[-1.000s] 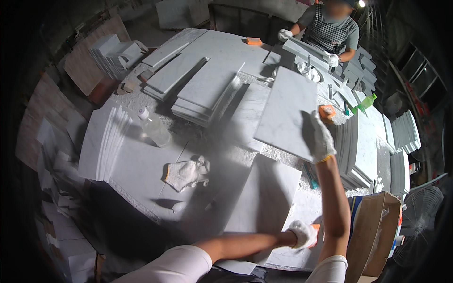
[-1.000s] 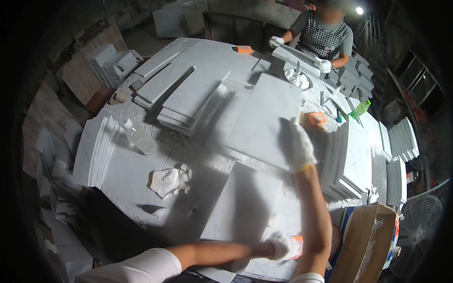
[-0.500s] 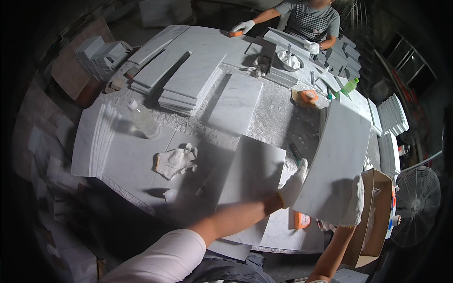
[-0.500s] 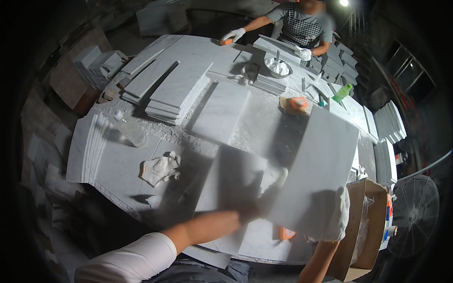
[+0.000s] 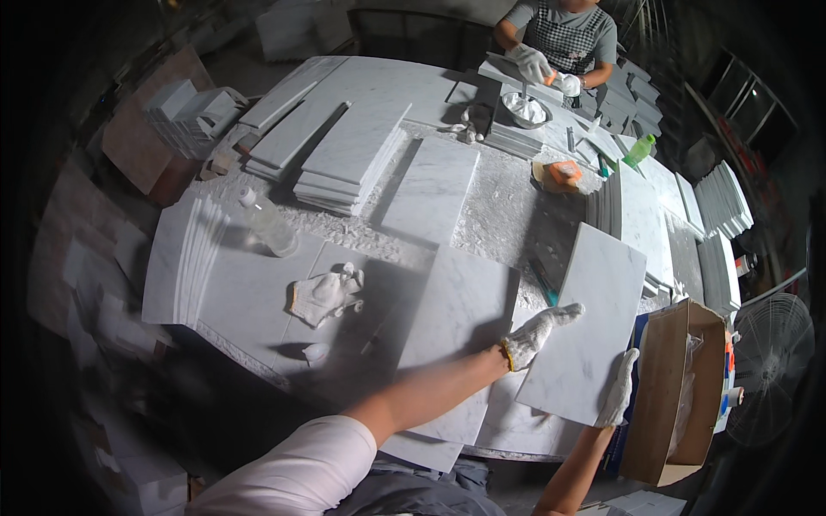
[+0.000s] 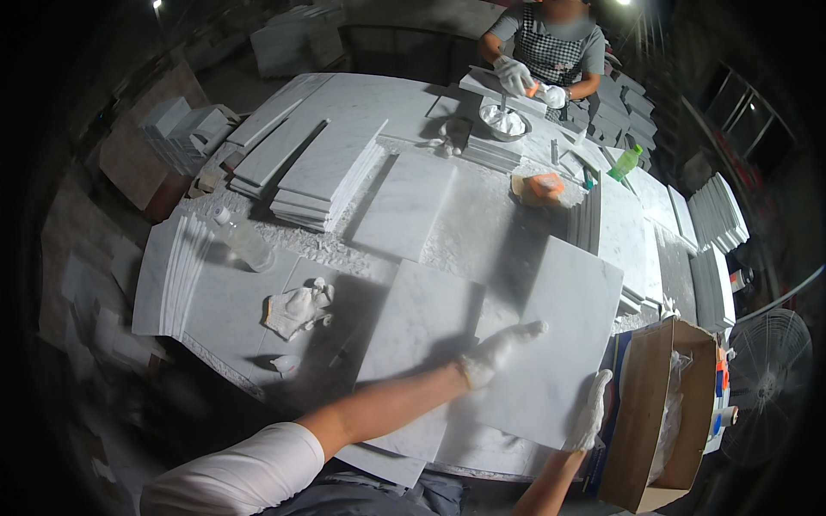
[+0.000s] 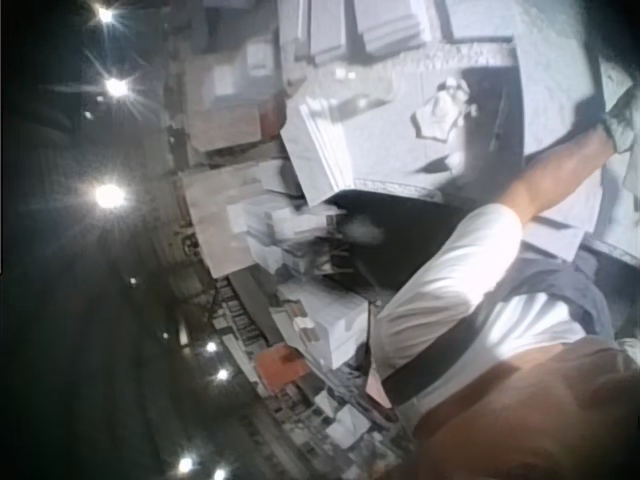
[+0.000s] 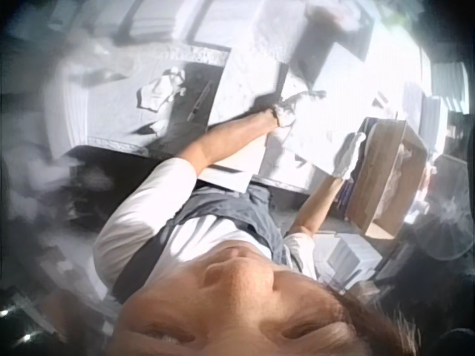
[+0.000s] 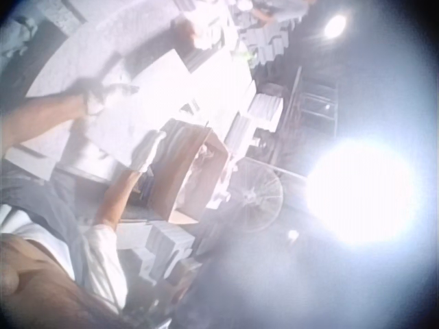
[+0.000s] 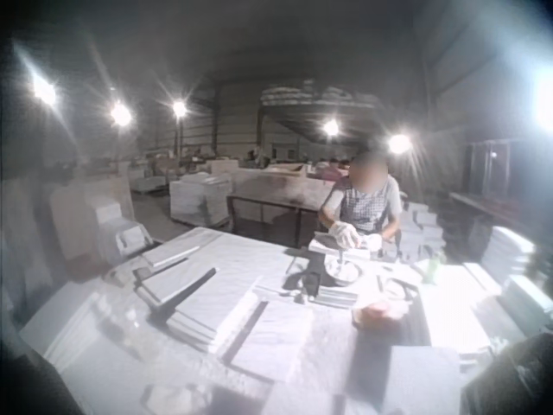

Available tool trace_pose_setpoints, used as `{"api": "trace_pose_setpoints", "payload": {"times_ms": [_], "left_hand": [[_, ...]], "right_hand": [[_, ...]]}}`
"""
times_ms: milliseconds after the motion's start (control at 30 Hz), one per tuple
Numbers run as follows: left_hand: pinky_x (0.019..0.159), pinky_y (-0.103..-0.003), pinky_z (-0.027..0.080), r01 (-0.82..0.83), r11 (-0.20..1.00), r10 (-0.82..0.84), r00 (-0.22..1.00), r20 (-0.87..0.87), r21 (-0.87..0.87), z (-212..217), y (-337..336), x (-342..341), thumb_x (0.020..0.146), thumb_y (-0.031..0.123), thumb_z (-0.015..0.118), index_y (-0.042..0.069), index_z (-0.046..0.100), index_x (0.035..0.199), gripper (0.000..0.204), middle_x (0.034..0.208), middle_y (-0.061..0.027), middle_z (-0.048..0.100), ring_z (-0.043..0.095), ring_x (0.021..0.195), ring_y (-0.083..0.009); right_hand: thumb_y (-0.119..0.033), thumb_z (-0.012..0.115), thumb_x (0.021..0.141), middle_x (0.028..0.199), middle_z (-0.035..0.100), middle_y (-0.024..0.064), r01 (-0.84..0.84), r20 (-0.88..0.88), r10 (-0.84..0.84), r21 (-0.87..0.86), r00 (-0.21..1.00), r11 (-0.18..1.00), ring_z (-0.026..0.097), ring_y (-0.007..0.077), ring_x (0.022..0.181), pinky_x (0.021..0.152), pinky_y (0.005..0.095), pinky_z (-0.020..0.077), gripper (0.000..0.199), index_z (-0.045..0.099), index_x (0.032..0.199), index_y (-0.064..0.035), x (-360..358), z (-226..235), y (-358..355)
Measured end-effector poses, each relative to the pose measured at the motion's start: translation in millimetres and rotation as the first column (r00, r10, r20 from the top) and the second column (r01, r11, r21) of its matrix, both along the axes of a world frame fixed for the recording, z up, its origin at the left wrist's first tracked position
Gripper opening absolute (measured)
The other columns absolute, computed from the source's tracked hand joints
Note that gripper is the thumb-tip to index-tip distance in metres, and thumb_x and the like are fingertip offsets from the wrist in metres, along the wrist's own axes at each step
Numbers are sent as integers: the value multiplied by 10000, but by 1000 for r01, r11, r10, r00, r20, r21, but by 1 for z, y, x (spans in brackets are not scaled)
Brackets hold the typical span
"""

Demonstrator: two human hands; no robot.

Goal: The person scrubs and scrapes a white rectangular tile on a workbench using a small orange sponge and a metal scraper. They repeatedly apply a liquid from a spray bottle, wipe the surface, and scrape off residue. The person stacks the cleaned tile with others on the table.

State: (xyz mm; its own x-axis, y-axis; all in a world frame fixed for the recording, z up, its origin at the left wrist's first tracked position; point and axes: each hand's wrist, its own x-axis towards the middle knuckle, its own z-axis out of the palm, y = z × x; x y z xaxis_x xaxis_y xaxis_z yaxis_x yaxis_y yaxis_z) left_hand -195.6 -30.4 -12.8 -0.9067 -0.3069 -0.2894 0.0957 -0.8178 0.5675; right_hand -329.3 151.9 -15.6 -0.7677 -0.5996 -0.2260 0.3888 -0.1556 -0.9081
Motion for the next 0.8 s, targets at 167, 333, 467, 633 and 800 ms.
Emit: {"api": "trace_pose_setpoints", "payload": {"times_ms": [167, 333, 467, 633, 800], "left_hand": [[1142, -327, 400, -139, 990, 140, 990, -14, 23, -16, -4, -8, 1018, 389, 610, -23, 552, 1406, 569, 1407, -113, 591, 539, 1303, -192], [1092, -352, 450, -181, 983, 183, 982, -49, 40, -23, -8, -7, 988, 447, 651, -36, 584, 1347, 606, 1311, -152, 643, 606, 1206, -231], [1085, -352, 448, -186, 982, 187, 982, -12, 40, -17, -6, -4, 978, 449, 666, -11, 600, 1337, 587, 1299, -132, 649, 608, 1194, -220], [1083, -338, 435, -238, 955, 262, 957, 123, -178, -7, -2, -4, 964, 469, 680, 32, 618, 1336, 578, 1310, -90, 638, 572, 1229, -178], [1072, -294, 444, -241, 969, 246, 954, 174, -48, -4, -2, -2, 1020, 283, 650, 36, 663, 1285, 362, 1290, -30, 655, 587, 1190, -132]], "right_hand": [[-523, 528, 1031, 1332, 631, 118, -94, 275, 182, -306, 944, 948, 612, 225, 1148, 1003, 355, 497, 597, 586, 1380, -42, 3, -51, -26], [-489, 540, 1014, 1302, 637, 112, -136, 35, 134, 72, 990, 988, 612, 228, 1142, 997, 359, 495, 556, 599, 1349, -49, 19, -96, -58], [-463, 549, 1000, 1279, 643, 108, -120, -278, 243, 397, 929, 910, 611, 231, 1136, 993, 362, 493, 524, 610, 1323, -55, 27, -110, -61], [-430, 562, 982, 1249, 649, 102, 22, -538, 419, 633, 731, 774, 611, 235, 1130, 987, 365, 491, 485, 624, 1292, -62, 31, -112, -44], [-397, 574, 964, 1219, 656, 96, 130, -625, 525, 705, 577, 697, 611, 239, 1123, 981, 369, 489, 445, 638, 1260, -69, 32, -111, -32]]}}
